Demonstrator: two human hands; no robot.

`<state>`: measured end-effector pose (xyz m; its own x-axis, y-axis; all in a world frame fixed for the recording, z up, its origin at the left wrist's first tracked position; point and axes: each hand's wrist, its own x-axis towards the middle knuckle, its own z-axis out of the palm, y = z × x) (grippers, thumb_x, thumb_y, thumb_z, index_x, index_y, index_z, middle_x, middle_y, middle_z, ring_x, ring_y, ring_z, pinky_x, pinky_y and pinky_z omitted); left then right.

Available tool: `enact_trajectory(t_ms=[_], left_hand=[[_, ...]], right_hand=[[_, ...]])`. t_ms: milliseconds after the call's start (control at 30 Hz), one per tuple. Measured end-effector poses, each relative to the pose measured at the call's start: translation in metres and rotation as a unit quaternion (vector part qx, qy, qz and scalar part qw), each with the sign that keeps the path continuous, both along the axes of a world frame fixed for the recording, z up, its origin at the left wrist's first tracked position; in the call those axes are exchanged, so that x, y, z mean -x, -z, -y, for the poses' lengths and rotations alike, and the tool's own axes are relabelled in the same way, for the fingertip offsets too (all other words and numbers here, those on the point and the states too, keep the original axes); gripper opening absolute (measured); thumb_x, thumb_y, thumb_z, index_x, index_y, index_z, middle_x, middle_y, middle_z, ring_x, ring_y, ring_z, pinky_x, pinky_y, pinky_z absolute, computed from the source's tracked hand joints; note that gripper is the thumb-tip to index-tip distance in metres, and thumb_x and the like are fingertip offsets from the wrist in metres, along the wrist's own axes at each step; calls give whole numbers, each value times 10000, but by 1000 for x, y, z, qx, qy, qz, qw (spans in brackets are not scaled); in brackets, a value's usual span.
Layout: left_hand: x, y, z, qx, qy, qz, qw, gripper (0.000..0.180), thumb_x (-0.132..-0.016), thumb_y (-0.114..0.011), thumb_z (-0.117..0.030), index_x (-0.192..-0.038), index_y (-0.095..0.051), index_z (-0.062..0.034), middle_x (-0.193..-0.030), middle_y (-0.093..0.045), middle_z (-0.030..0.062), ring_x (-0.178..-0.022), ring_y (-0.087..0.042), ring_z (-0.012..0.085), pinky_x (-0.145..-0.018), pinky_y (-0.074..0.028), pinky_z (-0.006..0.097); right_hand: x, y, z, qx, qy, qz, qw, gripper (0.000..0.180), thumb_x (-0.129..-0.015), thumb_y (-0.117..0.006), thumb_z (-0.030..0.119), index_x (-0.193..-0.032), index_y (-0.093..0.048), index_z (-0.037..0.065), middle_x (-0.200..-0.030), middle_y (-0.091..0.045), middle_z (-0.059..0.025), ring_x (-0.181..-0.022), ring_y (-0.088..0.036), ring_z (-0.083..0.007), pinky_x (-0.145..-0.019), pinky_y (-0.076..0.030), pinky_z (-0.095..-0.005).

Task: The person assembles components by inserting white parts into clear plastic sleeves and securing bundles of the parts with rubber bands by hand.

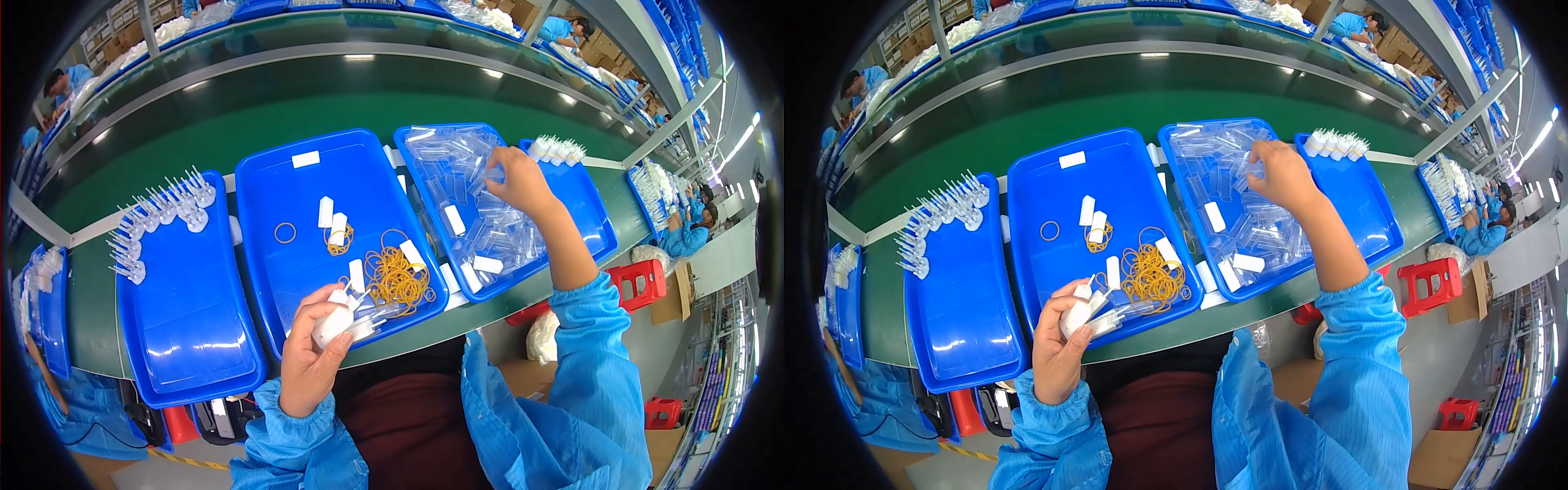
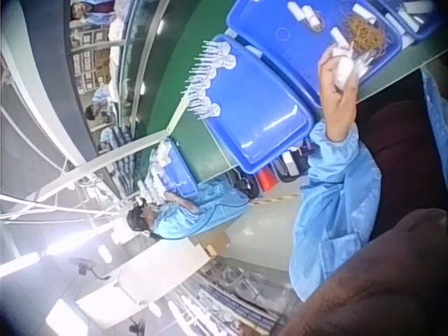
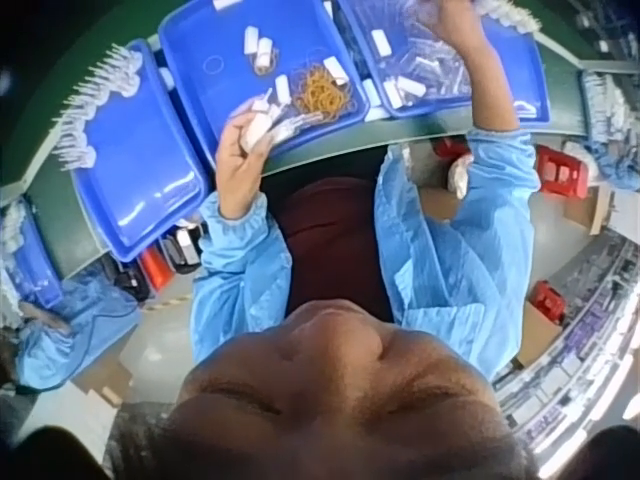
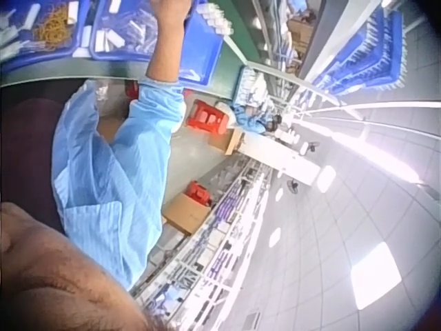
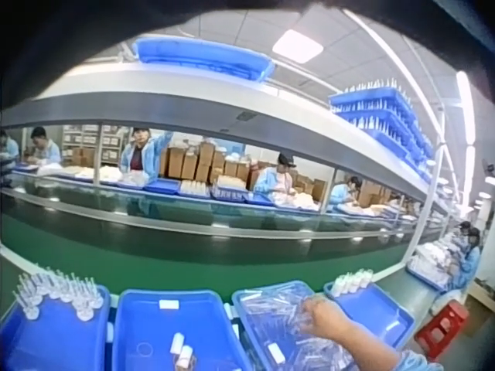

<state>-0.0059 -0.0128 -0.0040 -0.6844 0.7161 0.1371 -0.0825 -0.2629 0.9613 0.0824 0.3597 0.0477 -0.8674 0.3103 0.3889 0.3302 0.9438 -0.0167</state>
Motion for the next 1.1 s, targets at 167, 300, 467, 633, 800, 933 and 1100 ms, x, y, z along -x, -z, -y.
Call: enact_trajectory(t_ms=[167,300,467,633,800,933,1100], left_hand=[[1,1,-4,21,-40,-52,998,249,-804,-620,-55,-1043,-557,-26,-1268,-431,153,-1123,-465,225,-922,-381,317],[2,2,-6,44,-54,-81,994,247,-800,-623,-51,-1039,-569,-27,-1287,-405,151,-1095,-482,219,-904,-394,317],[-3,-10,-7,94,-64,-111,987,183,-804,-598,-26,-982,-556,-32,-1314,-382,140,-1130,-450,207,-907,-392,301],[-2,-8,-1,123,-95,-187,970,186,-808,-604,-68,-985,-562,-31,-1316,-379,142,-1147,-442,231,-921,-386,327],[-1,-6,-1,134,-103,-223,960,191,-808,-605,-78,-989,-569,-31,-1319,-372,145,-1167,-434,250,-933,-381,346],[-2,-5,-3,122,-107,-205,965,219,-792,-628,-71,-1004,-584,-34,-1309,-375,176,-1130,-454,321,-950,-365,403],[-2,-6,-5,121,-107,-219,962,219,-787,-628,-64,-999,-582,-32,-1305,-378,177,-1123,-458,325,-941,-372,404]], right_hand=[[-2,-12,83,464,-93,-191,860,225,-803,-644,86,-983,-515,46,-785,-555,-32,-716,-532,-56,-606,-428,-183],[-11,-19,164,678,-142,-185,697,440,-860,-584,100,-1249,-385,47,-898,-566,-62,-706,-522,-75,-605,-434,-197],[4,15,207,733,-196,-216,614,363,-908,-500,71,-1248,-390,12,-929,-566,-75,-743,-534,-92,-664,-446,-221],[14,24,219,687,-168,-249,661,351,-907,-500,63,-1244,-423,5,-954,-555,-72,-800,-529,-88,-713,-449,-223],[15,28,226,724,-159,-221,634,391,-902,-532,113,-1266,-424,22,-945,-570,-64,-788,-536,-91,-718,-445,-225],[17,30,227,766,-159,-221,583,400,-881,-564,69,-1256,-436,13,-941,-560,-60,-843,-543,-90,-751,-455,-223],[19,37,228,784,-158,-235,552,399,-869,-579,58,-1245,-455,13,-952,-581,-80,-891,-560,-104,-778,-464,-236]])
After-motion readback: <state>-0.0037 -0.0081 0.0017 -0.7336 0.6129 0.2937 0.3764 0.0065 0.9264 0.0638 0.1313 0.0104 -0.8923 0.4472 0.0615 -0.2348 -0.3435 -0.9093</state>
